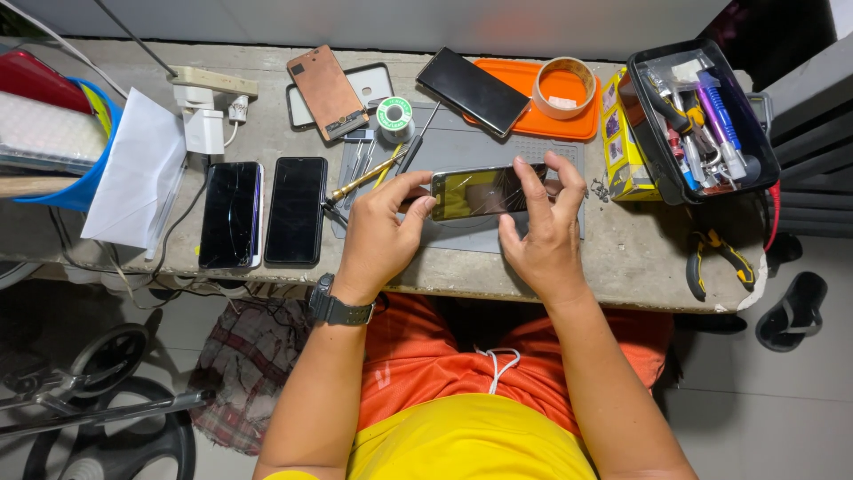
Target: Repairing and testing a mobile phone by connecting a charging cable and checking the display functionality.
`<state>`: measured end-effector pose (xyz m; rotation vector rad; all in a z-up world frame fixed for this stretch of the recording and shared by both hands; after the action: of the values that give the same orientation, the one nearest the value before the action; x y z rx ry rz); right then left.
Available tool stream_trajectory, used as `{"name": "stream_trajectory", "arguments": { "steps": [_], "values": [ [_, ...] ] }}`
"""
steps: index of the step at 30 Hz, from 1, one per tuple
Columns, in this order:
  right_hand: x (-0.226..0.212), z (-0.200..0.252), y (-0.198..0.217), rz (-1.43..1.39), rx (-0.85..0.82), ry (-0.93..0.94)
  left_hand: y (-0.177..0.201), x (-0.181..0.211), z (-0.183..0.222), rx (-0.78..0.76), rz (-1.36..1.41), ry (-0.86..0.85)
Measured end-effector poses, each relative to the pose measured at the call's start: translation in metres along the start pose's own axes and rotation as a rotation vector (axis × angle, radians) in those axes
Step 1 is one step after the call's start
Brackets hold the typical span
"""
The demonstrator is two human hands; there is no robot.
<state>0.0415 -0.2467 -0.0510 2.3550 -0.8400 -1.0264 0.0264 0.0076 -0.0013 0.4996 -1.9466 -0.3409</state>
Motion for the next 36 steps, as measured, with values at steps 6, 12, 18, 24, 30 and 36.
{"name": "stream_trajectory", "arguments": {
  "steps": [6,12,18,24,30,36],
  "values": [
    [-0.002,0.000,0.001,0.015,0.003,-0.001,-0.002,-0.009,0.000,0.011,0.015,0.000],
    [0.001,0.002,-0.003,-0.011,-0.005,-0.035,-0.012,-0.033,-0.001,0.024,0.046,0.050],
    [0.005,0.004,-0.006,0.004,-0.009,-0.029,-0.015,-0.044,-0.001,0.029,0.125,0.117],
    [0.001,0.002,-0.004,0.000,-0.009,-0.026,-0.015,-0.045,0.001,0.028,0.167,0.139],
    [0.001,0.001,-0.003,0.007,-0.012,-0.027,-0.015,-0.047,0.002,0.035,0.156,0.130],
    [0.001,0.000,-0.003,-0.054,-0.032,-0.049,-0.016,-0.041,0.001,0.038,0.058,0.093]
  ]
}}
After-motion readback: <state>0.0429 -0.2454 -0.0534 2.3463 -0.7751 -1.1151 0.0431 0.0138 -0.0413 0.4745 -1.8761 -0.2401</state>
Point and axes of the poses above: each hand's wrist, its own z-axis away from the middle knuckle, its own y-axis out of the back of the hand, x = y × z, the point moved 2 cm from there along -z, towards the middle knuckle, and after that the axes turned 2 degrees about -y, right-handed, at the moved point
